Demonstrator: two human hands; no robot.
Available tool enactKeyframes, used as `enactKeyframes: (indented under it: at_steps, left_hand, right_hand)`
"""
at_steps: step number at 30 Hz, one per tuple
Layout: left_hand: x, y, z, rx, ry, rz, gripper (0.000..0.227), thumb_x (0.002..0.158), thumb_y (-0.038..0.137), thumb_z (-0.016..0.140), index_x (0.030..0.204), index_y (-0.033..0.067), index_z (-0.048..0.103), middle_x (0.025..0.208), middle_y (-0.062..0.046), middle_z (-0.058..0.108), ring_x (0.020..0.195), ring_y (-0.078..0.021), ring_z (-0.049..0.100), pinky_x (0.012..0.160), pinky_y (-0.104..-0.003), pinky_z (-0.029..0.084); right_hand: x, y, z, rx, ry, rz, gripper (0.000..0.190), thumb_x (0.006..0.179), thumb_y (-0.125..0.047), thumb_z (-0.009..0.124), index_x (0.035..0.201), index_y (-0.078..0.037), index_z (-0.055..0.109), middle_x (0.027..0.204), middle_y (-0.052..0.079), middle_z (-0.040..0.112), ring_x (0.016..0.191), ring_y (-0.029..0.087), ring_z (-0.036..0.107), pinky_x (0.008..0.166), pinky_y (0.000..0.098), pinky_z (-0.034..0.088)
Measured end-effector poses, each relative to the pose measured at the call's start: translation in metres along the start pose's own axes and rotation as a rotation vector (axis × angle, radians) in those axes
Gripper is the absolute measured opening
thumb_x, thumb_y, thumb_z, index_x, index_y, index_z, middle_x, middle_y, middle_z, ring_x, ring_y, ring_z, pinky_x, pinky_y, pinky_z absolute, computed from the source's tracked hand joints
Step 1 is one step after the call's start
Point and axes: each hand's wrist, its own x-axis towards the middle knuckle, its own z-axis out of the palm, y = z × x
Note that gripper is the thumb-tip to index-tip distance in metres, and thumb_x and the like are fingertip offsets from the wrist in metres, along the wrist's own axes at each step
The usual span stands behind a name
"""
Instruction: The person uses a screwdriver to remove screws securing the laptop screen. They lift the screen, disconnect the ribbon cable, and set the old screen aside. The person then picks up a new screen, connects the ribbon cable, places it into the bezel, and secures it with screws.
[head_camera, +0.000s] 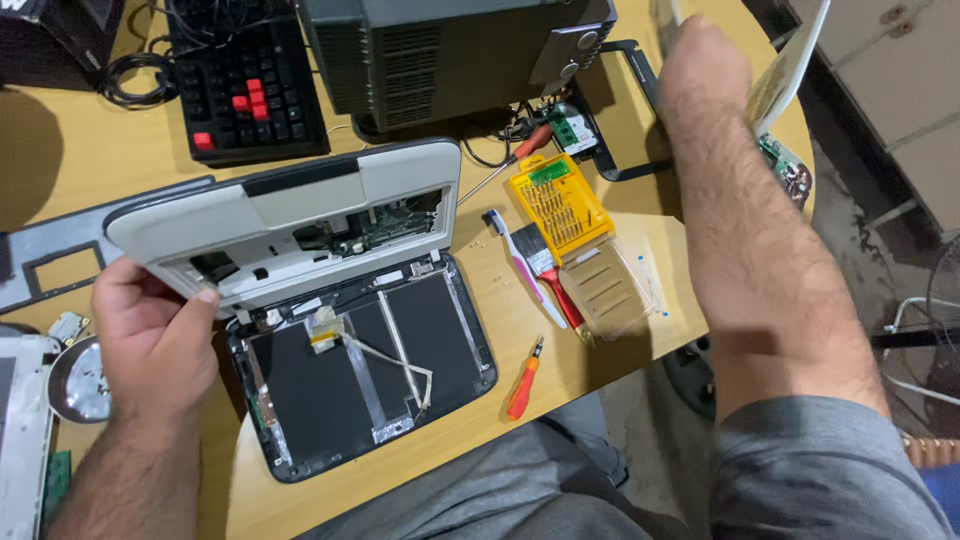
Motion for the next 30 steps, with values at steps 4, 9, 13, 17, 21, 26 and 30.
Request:
enactKeyframes:
  at_steps: [4,9,13,17,21,26,30]
  left_hand:
    - [0.002,-0.009,-0.002,-0.047,-0.042,0.088,0.052,0.093,-0.014,0.056,0.141,-0.0053,0.04,0.135,-0.024,0.054,0.129,-0.0303,0.055,0.116,-0.042,0.047]
    - [0.001,-0.005,-0.004,-0.12,-0.065,0.039,0.047,0.094,-0.01,0.057,0.137,0.0003,0.041,0.13,-0.018,0.057,0.121,-0.0245,0.057,0.109,-0.037,0.048]
    - [0.003,-0.002,-0.001,-0.11,-0.057,0.017,0.048,0.091,-0.009,0.057,0.137,-0.0006,0.043,0.13,-0.018,0.058,0.121,-0.0257,0.058,0.109,-0.038,0.049]
    - [0.005,-0.024,-0.008,-0.235,-0.107,0.198,0.049,0.091,-0.006,0.06,0.136,0.0006,0.042,0.13,-0.018,0.055,0.123,-0.0252,0.055,0.11,-0.038,0.045]
    - [0.003,-0.001,-0.005,-0.222,-0.122,0.164,0.048,0.089,-0.009,0.056,0.135,0.0012,0.043,0.131,-0.017,0.056,0.124,-0.0262,0.056,0.111,-0.04,0.047]
    - [-0.001,0.013,-0.004,-0.189,-0.123,0.135,0.051,0.09,-0.01,0.054,0.138,0.0005,0.04,0.134,-0.017,0.055,0.127,-0.0274,0.055,0.113,-0.04,0.048]
    - [0.0,0.016,-0.006,-0.134,-0.128,0.167,0.052,0.091,-0.009,0.057,0.139,0.0,0.039,0.131,-0.016,0.056,0.123,-0.0261,0.057,0.11,-0.04,0.05]
  right_hand:
    - [-0.021,0.022,-0.038,-0.029,0.092,-0.071,0.02,0.099,-0.004,0.068,0.117,0.0,0.06,0.097,0.018,0.07,0.076,0.028,0.073,0.058,0.0428,0.066]
    - [-0.14,0.036,-0.129,0.491,0.267,-0.061,0.013,0.112,-0.003,0.058,0.12,0.006,0.053,0.117,0.024,0.07,0.104,0.035,0.07,0.087,0.0469,0.06]
    - [-0.187,0.11,-0.068,0.825,0.548,-0.385,0.021,0.114,0.009,0.063,0.134,0.012,0.054,0.108,0.017,0.05,0.094,0.025,0.051,0.079,0.0367,0.046]
    - [-0.254,0.096,-0.036,1.462,0.353,-0.313,0.025,0.106,0.009,0.062,0.127,-0.002,0.055,0.123,0.014,0.068,0.103,0.017,0.065,0.095,0.028,0.056]
    - [-0.307,0.074,-0.009,1.564,0.304,-0.416,0.031,0.089,-0.016,0.073,0.106,0.005,0.058,0.082,0.017,0.06,0.064,0.02,0.055,0.061,0.0309,0.047]
    - [-0.334,0.024,-0.006,1.763,0.143,-0.401,0.024,0.08,-0.013,0.07,0.094,0.003,0.058,0.091,0.015,0.064,0.081,0.022,0.063,0.081,0.0323,0.053]
    - [-0.318,0.007,0.014,1.771,0.09,-0.617,0.018,0.087,-0.011,0.068,0.095,0.0,0.056,0.087,0.011,0.062,0.076,0.018,0.06,0.076,0.0306,0.05]
